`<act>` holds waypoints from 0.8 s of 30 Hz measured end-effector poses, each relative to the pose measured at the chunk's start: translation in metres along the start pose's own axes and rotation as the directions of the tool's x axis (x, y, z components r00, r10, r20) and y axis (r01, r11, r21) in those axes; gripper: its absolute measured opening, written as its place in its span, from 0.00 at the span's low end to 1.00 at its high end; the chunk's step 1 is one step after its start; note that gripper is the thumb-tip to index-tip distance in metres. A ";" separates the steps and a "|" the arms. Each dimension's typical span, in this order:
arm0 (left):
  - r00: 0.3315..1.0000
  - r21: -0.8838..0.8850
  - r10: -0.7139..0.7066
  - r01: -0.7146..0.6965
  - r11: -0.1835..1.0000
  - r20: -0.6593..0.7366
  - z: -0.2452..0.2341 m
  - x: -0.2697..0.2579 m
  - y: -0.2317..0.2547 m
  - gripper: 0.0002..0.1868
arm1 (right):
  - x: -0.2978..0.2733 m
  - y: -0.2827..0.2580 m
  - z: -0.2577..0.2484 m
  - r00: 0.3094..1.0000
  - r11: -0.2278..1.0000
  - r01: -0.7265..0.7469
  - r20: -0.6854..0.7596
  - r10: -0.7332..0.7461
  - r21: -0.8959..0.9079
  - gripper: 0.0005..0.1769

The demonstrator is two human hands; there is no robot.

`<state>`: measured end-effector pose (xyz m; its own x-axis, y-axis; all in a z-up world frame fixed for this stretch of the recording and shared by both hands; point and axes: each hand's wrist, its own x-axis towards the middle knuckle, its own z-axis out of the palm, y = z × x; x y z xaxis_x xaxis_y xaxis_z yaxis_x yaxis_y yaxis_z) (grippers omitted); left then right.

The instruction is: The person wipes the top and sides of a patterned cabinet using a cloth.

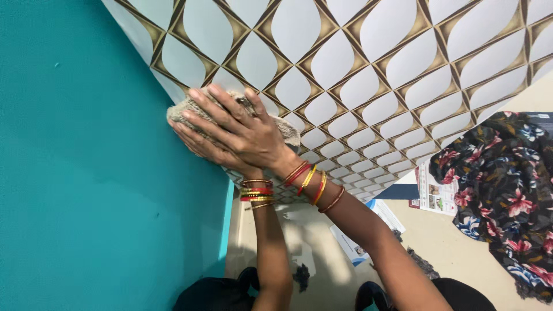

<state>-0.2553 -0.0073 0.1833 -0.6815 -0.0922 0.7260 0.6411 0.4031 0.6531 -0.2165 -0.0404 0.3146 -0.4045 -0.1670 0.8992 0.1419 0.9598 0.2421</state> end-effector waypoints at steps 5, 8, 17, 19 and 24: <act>0.971 0.257 0.211 -0.177 0.950 -0.113 -0.031 0.043 0.085 0.30 | 0.004 0.050 -0.022 0.995 0.988 -0.026 0.089 0.040 -0.153 0.28; 0.987 -0.278 0.160 -0.148 0.949 0.022 -0.050 0.057 0.104 0.29 | -0.011 0.090 -0.059 0.973 0.948 -0.230 -0.022 0.231 -0.218 0.25; 0.783 -0.347 0.605 -0.533 0.771 0.141 -0.031 -0.047 0.215 0.22 | -0.135 0.196 -0.142 0.711 0.730 -0.663 -0.447 0.543 -0.167 0.29; 0.721 -0.338 0.667 -0.590 0.733 0.190 -0.025 -0.082 0.212 0.23 | -0.174 0.200 -0.139 0.671 0.717 -0.685 -0.494 0.553 -0.128 0.30; 0.638 -0.464 0.767 -0.658 0.593 0.076 0.014 -0.199 0.150 0.26 | -0.295 0.117 -0.086 0.720 0.386 -0.498 -0.122 0.683 -0.777 0.33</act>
<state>-0.0283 0.0838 0.1336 0.0301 0.3196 0.9471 0.9924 -0.1223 0.0097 -0.0029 0.1016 0.1093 -0.0842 0.5075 0.8576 0.9578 0.2785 -0.0708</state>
